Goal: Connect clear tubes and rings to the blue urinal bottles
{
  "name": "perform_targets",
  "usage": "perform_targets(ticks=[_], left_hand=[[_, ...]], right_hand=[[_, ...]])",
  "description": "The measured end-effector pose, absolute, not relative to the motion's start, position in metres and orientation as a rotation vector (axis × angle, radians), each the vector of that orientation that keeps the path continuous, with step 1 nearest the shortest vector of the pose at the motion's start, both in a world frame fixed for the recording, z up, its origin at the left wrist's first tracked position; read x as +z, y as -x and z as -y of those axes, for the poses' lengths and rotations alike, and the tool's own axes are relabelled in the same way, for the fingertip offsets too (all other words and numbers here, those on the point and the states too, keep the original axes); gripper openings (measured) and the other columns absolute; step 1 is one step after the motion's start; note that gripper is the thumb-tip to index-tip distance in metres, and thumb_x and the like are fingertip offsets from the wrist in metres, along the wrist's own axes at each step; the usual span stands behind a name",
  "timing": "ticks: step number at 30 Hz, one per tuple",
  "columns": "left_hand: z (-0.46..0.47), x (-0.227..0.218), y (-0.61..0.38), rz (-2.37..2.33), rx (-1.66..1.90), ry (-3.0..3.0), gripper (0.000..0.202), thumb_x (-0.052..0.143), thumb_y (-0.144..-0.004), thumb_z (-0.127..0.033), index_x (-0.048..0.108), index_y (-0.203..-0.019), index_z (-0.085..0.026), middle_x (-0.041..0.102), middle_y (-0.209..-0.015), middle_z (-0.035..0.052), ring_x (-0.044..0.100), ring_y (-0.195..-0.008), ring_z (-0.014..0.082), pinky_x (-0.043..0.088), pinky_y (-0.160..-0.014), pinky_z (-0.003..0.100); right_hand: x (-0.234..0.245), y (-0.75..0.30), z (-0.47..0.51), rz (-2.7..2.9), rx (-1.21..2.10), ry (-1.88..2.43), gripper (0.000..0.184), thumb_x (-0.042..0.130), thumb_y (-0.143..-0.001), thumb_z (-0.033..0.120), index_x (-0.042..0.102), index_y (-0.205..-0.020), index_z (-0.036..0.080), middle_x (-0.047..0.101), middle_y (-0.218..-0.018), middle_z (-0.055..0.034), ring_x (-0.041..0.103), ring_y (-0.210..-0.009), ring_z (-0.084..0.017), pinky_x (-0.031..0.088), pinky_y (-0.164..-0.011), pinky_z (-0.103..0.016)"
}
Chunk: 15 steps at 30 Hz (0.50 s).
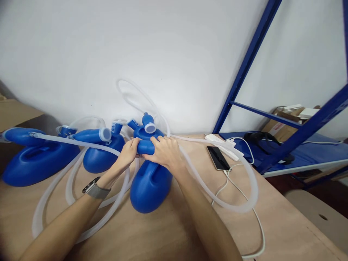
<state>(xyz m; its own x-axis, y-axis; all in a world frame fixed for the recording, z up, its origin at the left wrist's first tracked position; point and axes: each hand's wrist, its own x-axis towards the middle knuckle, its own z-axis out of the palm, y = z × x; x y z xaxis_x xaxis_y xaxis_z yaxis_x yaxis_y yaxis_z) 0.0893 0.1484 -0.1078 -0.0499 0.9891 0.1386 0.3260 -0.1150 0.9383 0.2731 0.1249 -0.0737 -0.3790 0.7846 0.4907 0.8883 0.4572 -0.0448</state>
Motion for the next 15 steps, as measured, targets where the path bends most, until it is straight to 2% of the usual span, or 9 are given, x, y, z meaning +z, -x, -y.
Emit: perform_targets(ticks=[3,5,9,12,15], left_hand=[[-0.149,-0.11,-0.091,-1.359,1.131,-1.432,0.036,0.038,-0.103,-0.04,0.062,-0.098,-0.015,0.066,-0.079,0.0069,0.068,-0.068,0.02,0.061,-0.061,0.033],[-0.149,-0.112,-0.093,-1.303,1.08,-1.43,0.034,0.042,-0.103,-0.042,0.063,-0.104,-0.015,0.067,-0.083,0.0066,0.068,-0.065,0.0184,0.062,-0.059,0.033],[-0.153,-0.124,-0.093,-1.31,1.001,-1.491,0.019,0.05,-0.1,-0.027,0.06,-0.112,-0.017,0.07,-0.091,0.0067,0.069,-0.065,0.0167,0.06,-0.06,0.029],[-0.154,-0.139,-0.088,-1.396,0.957,-1.566,0.014,0.055,-0.097,-0.023,0.058,-0.11,-0.018,0.067,-0.078,0.0038,0.066,-0.06,0.0167,0.055,-0.059,0.027],[-0.15,-0.151,-0.083,-1.439,0.893,-1.66,0.025,0.07,-0.091,-0.034,0.058,-0.108,-0.019,0.063,-0.069,0.0,0.066,-0.061,0.0197,0.053,-0.062,0.028]], right_hand=[[-0.073,-0.283,-0.126,2.239,-0.166,1.374,0.066,0.076,-0.08,0.069,0.068,-0.128,0.024,0.078,-0.115,-0.0087,0.073,-0.103,-0.03,0.047,-0.081,-0.034],[-0.068,-0.293,-0.126,2.294,-0.109,1.351,0.066,0.076,-0.08,0.069,0.069,-0.128,0.024,0.078,-0.117,-0.0081,0.073,-0.104,-0.031,0.048,-0.083,-0.035],[-0.053,-0.315,-0.126,2.405,-0.037,1.342,0.06,0.077,-0.08,0.066,0.07,-0.125,0.026,0.078,-0.119,-0.0057,0.074,-0.102,-0.033,0.05,-0.084,-0.038],[-0.046,-0.326,-0.127,2.399,-0.032,1.405,0.064,0.079,-0.079,0.066,0.07,-0.127,0.025,0.079,-0.116,-0.0069,0.074,-0.101,-0.036,0.051,-0.083,-0.04],[-0.047,-0.333,-0.13,2.376,-0.052,1.41,0.067,0.079,-0.078,0.068,0.071,-0.128,0.025,0.08,-0.112,-0.0083,0.074,-0.101,-0.037,0.052,-0.083,-0.041]])
